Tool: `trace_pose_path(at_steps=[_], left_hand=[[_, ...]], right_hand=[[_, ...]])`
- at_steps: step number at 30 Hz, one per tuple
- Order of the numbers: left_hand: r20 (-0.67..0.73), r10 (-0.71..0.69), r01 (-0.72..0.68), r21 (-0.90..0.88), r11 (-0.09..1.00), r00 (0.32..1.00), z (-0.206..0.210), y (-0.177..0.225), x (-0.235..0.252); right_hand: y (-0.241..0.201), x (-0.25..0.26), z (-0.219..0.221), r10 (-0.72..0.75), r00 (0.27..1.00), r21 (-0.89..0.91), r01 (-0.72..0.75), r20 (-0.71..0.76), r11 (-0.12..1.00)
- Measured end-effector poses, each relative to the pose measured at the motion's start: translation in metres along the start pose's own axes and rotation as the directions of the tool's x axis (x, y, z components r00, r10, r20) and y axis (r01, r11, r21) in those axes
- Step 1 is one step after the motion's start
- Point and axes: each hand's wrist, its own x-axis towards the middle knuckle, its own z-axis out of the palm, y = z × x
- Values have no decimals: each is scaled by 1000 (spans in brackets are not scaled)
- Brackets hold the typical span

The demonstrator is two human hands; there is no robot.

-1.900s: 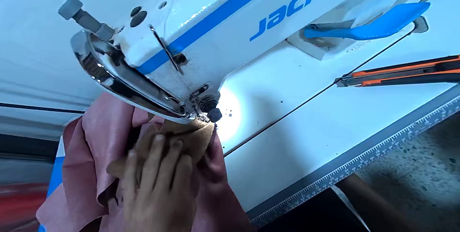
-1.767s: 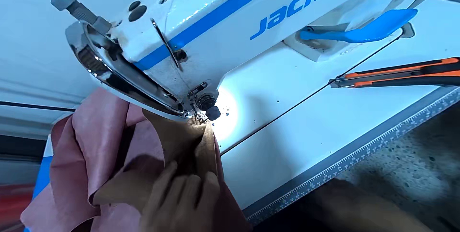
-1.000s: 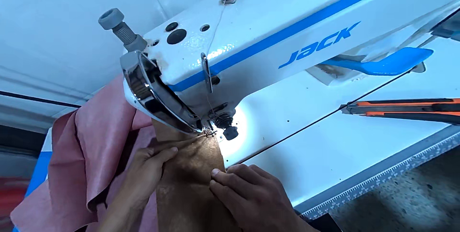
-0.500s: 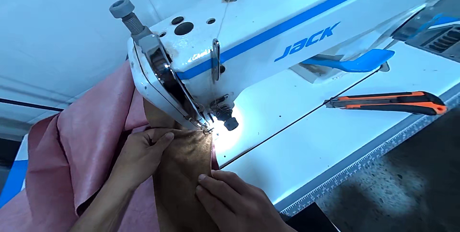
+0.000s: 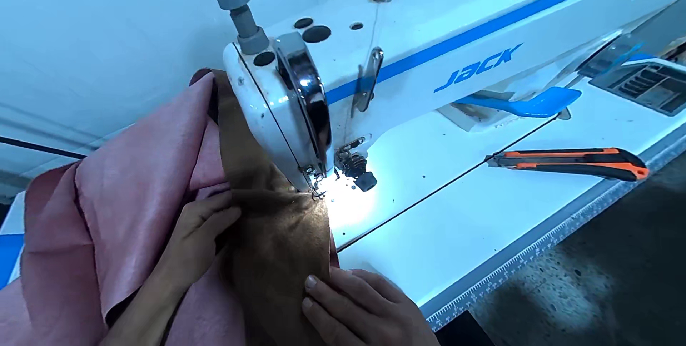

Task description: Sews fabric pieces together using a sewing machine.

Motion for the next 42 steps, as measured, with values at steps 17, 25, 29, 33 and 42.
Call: trace_pose_path(at_steps=[17, 25, 29, 33, 42], left_hand=[[-255, -122, 249, 561, 789, 959, -16, 60, -46], [256, 159, -270, 491, 828, 954, 8, 38, 1], [23, 536, -433, 619, 655, 844, 11, 9, 11], [-12, 567, -444, 609, 657, 824, 19, 9, 11], [95, 561, -472, 665, 579, 822, 22, -6, 20]], right_hand=[[60, -22, -70, -322, 925, 53, 318, 200, 947], [57, -24, -64, -328, 930, 27, 328, 165, 944], [60, -27, -63, -321, 929, 15, 324, 183, 946], [65, -26, -60, -303, 934, 46, 300, 191, 953], [65, -30, -63, -338, 922, 20, 340, 188, 940]])
